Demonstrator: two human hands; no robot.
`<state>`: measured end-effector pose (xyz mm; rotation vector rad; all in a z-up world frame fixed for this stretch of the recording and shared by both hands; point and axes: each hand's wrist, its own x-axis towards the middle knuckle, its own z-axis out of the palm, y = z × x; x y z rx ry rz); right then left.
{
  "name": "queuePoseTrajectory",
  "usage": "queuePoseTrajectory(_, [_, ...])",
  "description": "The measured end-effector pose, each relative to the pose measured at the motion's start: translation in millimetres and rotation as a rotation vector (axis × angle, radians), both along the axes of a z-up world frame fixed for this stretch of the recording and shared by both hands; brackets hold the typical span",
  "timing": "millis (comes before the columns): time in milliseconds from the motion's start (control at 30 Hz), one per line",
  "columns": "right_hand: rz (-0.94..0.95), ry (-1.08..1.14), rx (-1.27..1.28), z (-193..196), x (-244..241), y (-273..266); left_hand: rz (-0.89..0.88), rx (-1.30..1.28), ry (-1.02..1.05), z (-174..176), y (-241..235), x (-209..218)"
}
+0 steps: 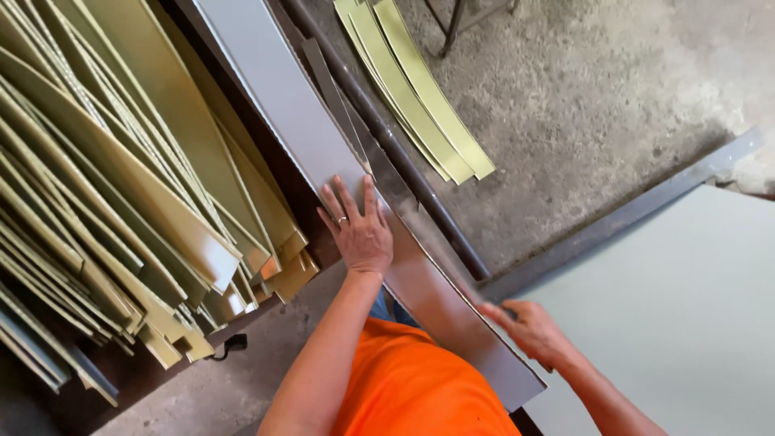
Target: Trim the edges of long material strips using a handheld trimming tool.
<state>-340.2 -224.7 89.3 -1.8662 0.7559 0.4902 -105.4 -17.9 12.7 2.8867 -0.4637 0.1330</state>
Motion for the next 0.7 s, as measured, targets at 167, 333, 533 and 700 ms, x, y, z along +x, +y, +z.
queuePoseTrajectory(167, [-0.418,0.378,0.249,-15,2,11,0.021,-0.007,0.004,-7,8,-13])
queuePoseTrajectory(333, [-0.092,0.327,0.142,-13,16,-3,0.025,-0.03,-0.005,-6,-1,1])
queuePoseTrajectory(533, [-0.357,0.242,0.333,-9,24,35,0.032,-0.014,0.039,2,6,-16])
queuePoseTrajectory(700, [-0.153,0.433,0.102,40,45,15,0.033,-0.037,0.022,-10,11,-3])
